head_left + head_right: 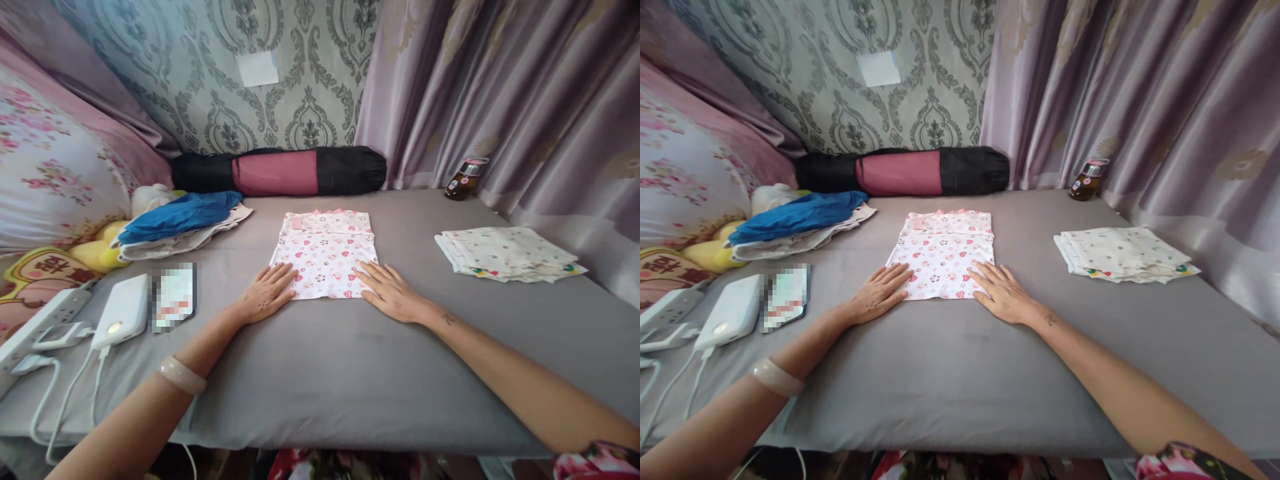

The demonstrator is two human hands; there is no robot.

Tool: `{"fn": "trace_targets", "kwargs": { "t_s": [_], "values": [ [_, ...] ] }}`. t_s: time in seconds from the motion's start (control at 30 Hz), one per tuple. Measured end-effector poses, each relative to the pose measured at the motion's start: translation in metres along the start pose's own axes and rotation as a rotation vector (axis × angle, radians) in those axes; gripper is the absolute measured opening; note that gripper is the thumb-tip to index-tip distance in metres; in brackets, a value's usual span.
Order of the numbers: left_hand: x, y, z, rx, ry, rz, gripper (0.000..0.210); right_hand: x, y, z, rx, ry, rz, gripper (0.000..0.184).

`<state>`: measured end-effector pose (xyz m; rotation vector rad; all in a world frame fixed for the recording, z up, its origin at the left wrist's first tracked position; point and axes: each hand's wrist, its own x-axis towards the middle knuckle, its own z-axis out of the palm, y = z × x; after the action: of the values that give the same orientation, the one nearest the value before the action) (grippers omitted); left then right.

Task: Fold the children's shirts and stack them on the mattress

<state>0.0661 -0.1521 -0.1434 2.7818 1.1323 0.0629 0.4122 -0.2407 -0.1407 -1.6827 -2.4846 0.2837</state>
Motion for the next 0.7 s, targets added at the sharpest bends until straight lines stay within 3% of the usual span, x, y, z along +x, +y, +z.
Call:
{"fn": "trace_targets", "kwargs": {
  "t_s": [0.17,0.4,0.7],
  "values": [
    [-0.009,-0.006,-0.009,-0.061,-0.009,0.045,0.071,-0.004,0.001,-0.005,0.042,-0.007,0.008,0.059],
    [-0.026,-0.013,-0.016,-0.021,0.116,0.116,0.043,-0.02,0.008,-0.017,0.124,0.069,-0.052,0.046],
    [-0.029,-0.008,-0.025,0.036,0.07,0.188,0.037,-0.025,0.002,-0.011,0.016,0.201,-0.153,0.035]
  ]
}}
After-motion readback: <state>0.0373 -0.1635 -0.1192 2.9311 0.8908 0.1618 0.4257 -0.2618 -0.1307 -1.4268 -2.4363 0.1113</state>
